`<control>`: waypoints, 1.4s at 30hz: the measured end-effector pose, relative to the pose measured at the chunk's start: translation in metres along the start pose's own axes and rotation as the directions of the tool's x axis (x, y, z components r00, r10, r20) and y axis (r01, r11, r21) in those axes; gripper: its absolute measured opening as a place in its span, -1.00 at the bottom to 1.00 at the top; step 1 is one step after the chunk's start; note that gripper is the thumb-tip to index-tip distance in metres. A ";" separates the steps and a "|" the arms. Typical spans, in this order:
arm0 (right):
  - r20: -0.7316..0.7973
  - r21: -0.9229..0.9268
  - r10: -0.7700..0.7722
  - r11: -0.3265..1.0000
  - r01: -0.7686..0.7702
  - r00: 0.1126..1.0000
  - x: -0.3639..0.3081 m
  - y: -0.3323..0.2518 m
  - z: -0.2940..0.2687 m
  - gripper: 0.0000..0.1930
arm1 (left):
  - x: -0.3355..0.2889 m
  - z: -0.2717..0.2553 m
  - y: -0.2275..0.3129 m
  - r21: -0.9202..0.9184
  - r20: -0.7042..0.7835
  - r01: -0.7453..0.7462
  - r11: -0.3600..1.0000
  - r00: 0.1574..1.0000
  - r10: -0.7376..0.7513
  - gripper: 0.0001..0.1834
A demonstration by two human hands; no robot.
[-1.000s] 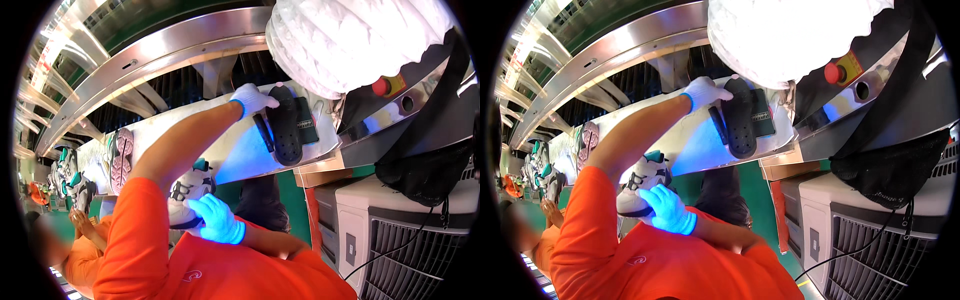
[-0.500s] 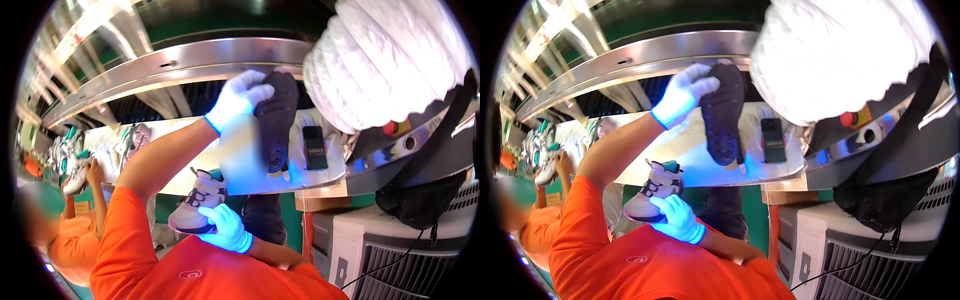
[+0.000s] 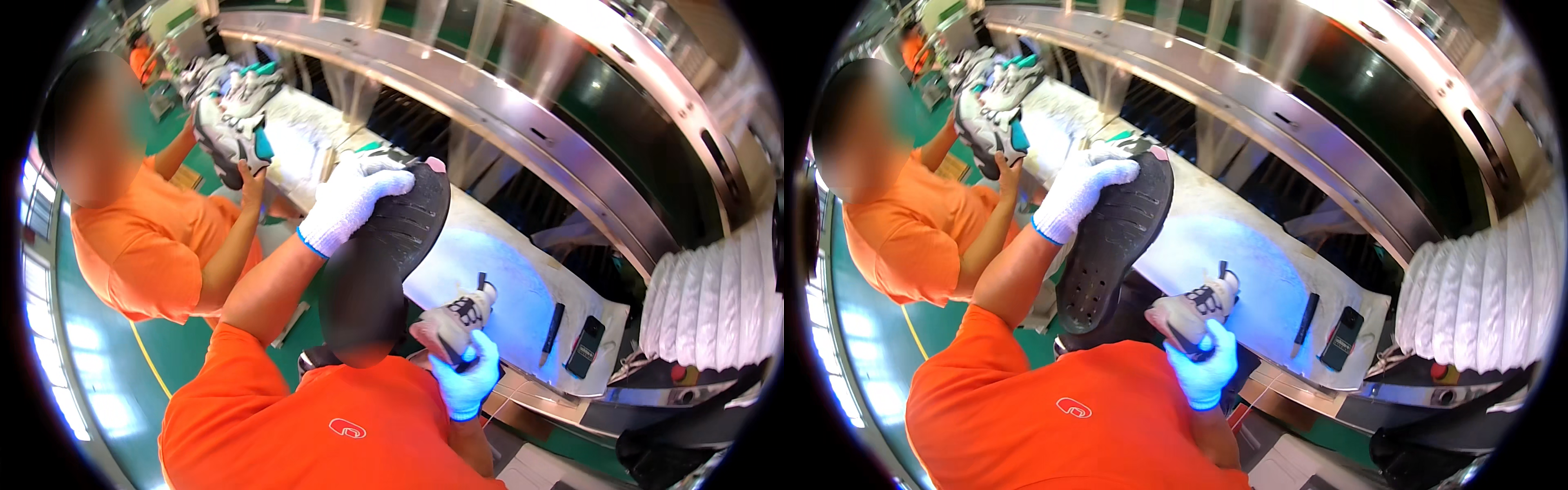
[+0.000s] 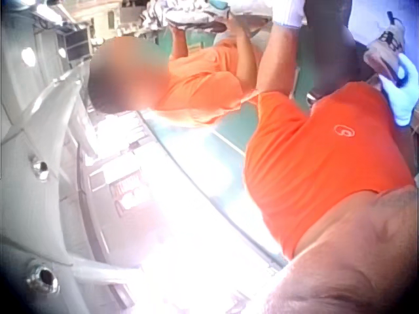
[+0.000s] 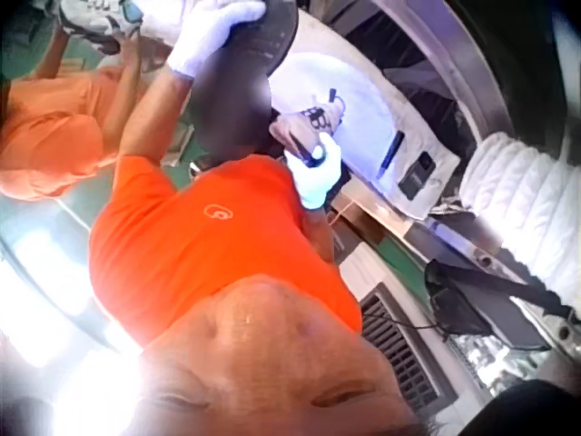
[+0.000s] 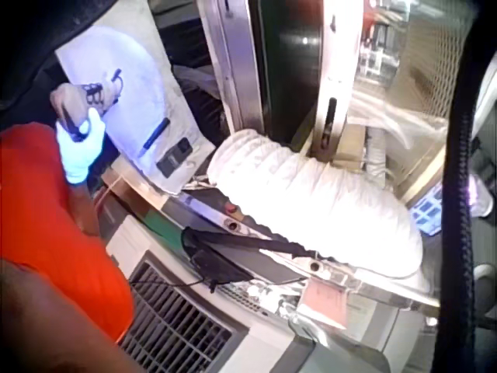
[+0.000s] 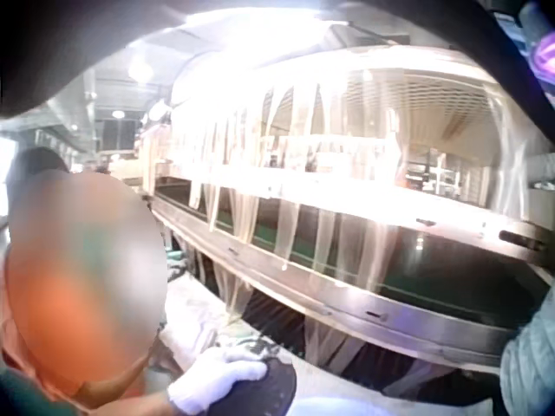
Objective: The person assembles a sneaker by inserting a black insole into the shoe and pressing it into place. They handle the shoe, turning it over to inspect the sole and upper, and use a small black tool to adjust the heel area.
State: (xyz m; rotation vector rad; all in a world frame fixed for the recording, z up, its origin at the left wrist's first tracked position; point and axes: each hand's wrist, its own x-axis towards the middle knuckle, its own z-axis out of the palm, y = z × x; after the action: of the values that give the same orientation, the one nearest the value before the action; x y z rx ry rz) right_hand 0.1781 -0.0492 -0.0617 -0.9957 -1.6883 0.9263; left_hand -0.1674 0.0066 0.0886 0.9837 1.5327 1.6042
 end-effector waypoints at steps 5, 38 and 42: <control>-0.014 0.054 0.028 0.998 -0.027 1.000 0.003 0.007 -0.001 -0.12 | -0.020 -0.038 -0.032 -0.078 -0.034 0.131 0.988 0.990 -0.134 -0.74; -0.014 -0.106 0.004 0.994 -0.005 1.000 0.036 -0.029 0.001 -0.15 | 0.055 0.054 -0.127 0.840 0.169 -0.281 0.463 0.948 0.270 -0.42; -0.043 -0.094 0.017 0.995 -0.021 0.999 0.041 -0.029 -0.001 -0.16 | -0.023 0.057 -0.076 0.011 0.333 0.022 1.000 0.943 -0.025 -0.25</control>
State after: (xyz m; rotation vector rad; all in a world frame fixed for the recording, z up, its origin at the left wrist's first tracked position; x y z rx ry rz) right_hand 0.1632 -0.0229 -0.0212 -1.0886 -1.7024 0.8389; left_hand -0.1076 0.0175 0.0120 1.1696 1.3118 1.3343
